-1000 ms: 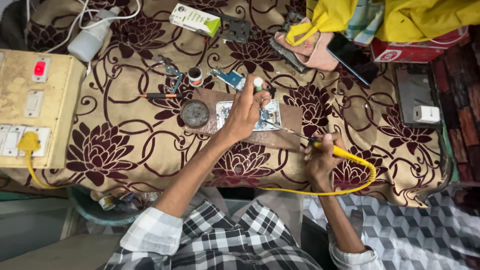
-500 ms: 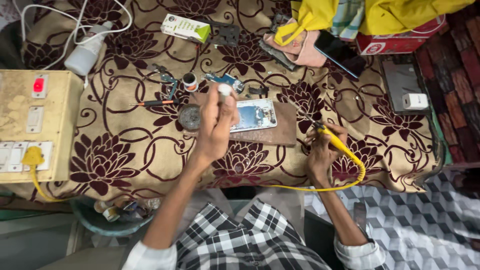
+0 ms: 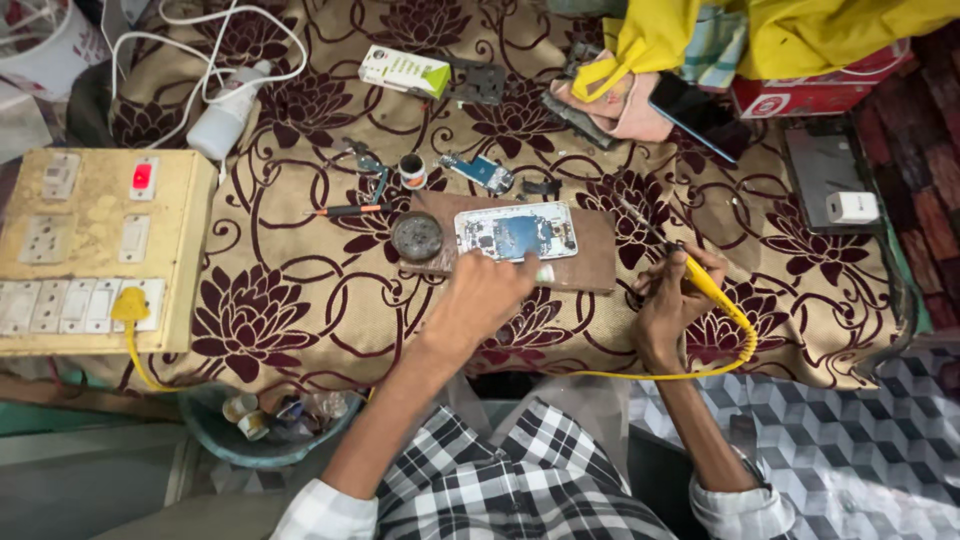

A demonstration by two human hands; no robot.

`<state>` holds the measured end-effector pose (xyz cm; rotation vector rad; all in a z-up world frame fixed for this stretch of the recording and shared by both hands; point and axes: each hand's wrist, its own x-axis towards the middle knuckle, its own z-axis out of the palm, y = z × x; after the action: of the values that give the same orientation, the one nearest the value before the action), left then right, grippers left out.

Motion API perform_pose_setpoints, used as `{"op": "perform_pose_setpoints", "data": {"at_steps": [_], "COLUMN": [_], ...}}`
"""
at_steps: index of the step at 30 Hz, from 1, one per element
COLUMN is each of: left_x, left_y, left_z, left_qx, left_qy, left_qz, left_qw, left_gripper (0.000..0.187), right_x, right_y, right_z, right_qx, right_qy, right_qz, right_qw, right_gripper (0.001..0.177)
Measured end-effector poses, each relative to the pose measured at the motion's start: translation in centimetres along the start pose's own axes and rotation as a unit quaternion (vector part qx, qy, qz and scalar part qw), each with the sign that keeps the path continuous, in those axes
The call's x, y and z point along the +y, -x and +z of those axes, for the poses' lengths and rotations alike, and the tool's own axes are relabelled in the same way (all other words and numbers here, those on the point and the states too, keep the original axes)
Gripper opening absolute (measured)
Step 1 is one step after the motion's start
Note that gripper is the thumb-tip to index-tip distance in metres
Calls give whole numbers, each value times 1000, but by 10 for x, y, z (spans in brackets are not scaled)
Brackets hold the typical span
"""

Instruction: The person uses a soldering iron and solder to work on the internal circuit board of a disassembled mobile phone. They repeatedly apply solder to specific points on the board while holding the device steady.

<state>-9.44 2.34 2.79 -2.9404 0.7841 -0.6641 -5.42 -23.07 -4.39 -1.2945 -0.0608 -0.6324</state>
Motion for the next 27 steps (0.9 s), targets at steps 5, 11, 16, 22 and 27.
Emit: {"op": "perform_pose_setpoints", "data": {"at_steps": [5, 11, 16, 22, 27], "left_x": [2, -7, -12, -31, -29], "left_y": [19, 8, -9, -21, -31], "left_z": [-4, -9, 14, 35, 41], "left_qx": [6, -113, 58, 62, -6], "left_qy": [64, 130, 122, 258, 242], "left_qz": [37, -11, 40, 63, -19], "left_qw": [997, 985, 990, 962, 970], "left_gripper": [42, 40, 41, 35, 29], "right_x": [-1, -1, 7, 13, 12], "right_y": [5, 14, 10, 12, 10], "right_z": [-2, -5, -6, -9, -6], "right_qx": [-16, -41, -7, -13, -7], "right_qy": [11, 10, -6, -3, -21], "right_qz": [2, 8, 1, -4, 7], "right_qw": [1000, 999, 1000, 1000, 1000], "right_gripper": [26, 27, 27, 27, 28]}}
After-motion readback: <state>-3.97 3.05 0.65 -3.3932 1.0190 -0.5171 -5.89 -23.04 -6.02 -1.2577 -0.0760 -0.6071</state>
